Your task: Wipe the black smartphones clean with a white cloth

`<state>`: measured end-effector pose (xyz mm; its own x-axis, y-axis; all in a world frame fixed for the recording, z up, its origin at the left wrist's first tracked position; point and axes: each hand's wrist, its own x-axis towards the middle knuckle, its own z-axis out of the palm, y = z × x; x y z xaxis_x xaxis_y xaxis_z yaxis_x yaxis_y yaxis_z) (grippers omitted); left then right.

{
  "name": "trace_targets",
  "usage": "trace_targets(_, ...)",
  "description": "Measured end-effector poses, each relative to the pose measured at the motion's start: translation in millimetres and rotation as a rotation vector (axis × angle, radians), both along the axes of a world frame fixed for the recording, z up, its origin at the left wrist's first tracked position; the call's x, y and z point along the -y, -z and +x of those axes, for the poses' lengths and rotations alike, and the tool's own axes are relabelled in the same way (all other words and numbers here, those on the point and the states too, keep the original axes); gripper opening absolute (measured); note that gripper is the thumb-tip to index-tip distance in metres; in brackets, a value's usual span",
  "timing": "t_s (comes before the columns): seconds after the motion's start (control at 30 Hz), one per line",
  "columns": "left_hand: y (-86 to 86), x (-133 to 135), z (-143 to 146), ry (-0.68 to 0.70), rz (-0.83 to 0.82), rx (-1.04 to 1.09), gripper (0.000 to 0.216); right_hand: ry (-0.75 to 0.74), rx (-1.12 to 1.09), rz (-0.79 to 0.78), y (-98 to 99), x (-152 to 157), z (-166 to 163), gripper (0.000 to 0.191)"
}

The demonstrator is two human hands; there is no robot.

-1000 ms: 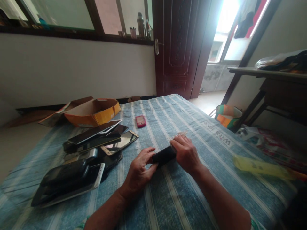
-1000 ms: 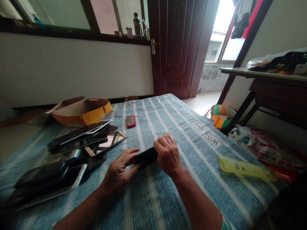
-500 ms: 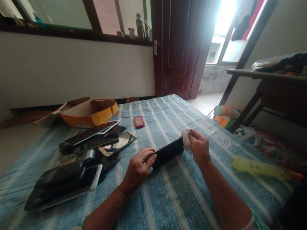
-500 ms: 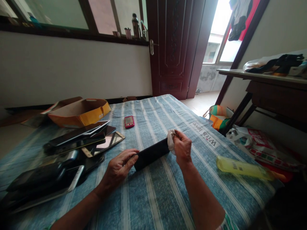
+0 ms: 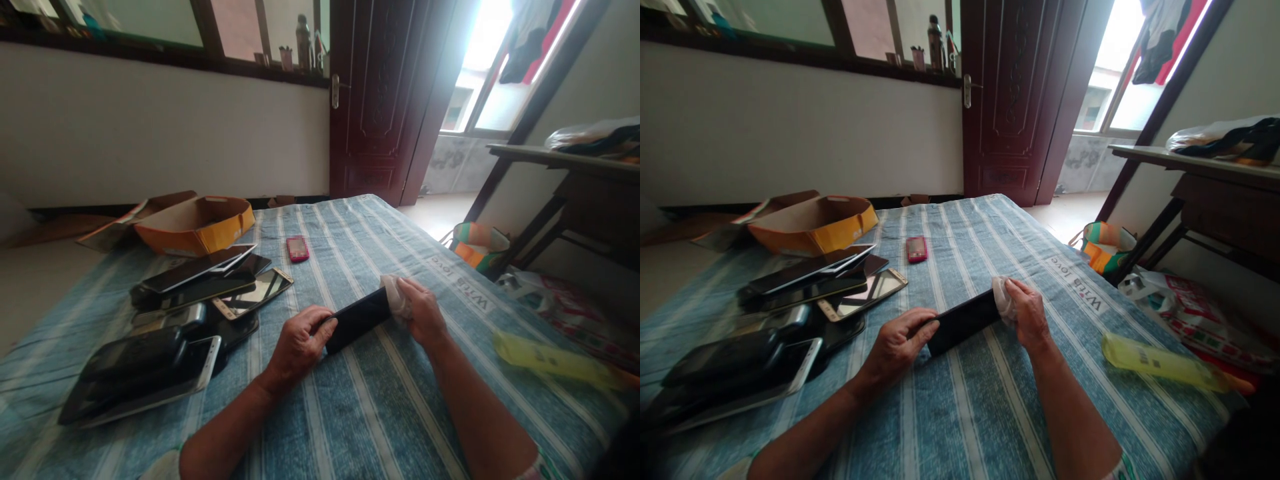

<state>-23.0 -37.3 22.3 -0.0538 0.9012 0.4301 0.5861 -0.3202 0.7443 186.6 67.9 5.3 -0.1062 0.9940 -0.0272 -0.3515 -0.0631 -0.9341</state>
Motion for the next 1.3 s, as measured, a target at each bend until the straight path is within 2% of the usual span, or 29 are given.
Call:
trace_targets(0.1,1.7,-0.3,-0.6,0.000,0.005,0.006,0.018,-0.143,0.072,0.028,-3.0,3.7,2.7,0.044)
trace_targets(0.17,3.1,-0.6,-1.1,0.001,0.011,0.008,0.017,-0.168,0.139,0.042,-4.3,4.5,4.6,0.051)
trace_targets(0.37,4.1,-0.8,-0.3,0.007,0.019,0.002,0.017,-0.079,0.207,0.098,-4.0,0.8,9.5,0.032)
trace_targets(0.67,2.9,-1.8,4.1,0.031,0.048,-0.060,0.019,0.016,0.242,0.176,-0.2,-7.7,12.1,0.022)
trace_targets(0.83,0.1,-2.6,5.4,0.004,0.111,-0.134,0.019,0.129,0.414,0.387,-4.6,-12.7,8.6,0.022)
trace_targets(1.0,0.1,-7.2,-1.4,-0.096,0.213,-0.230,0.020,0.142,0.602,0.629,-12.4,-12.9,-5.1,0.021)
trace_targets(1.3,6.5,-19.3,-10.1,-0.228,0.314,-0.300,0.019,0.111,0.762,0.725,-17.6,-31.2,-30.5,0.022)
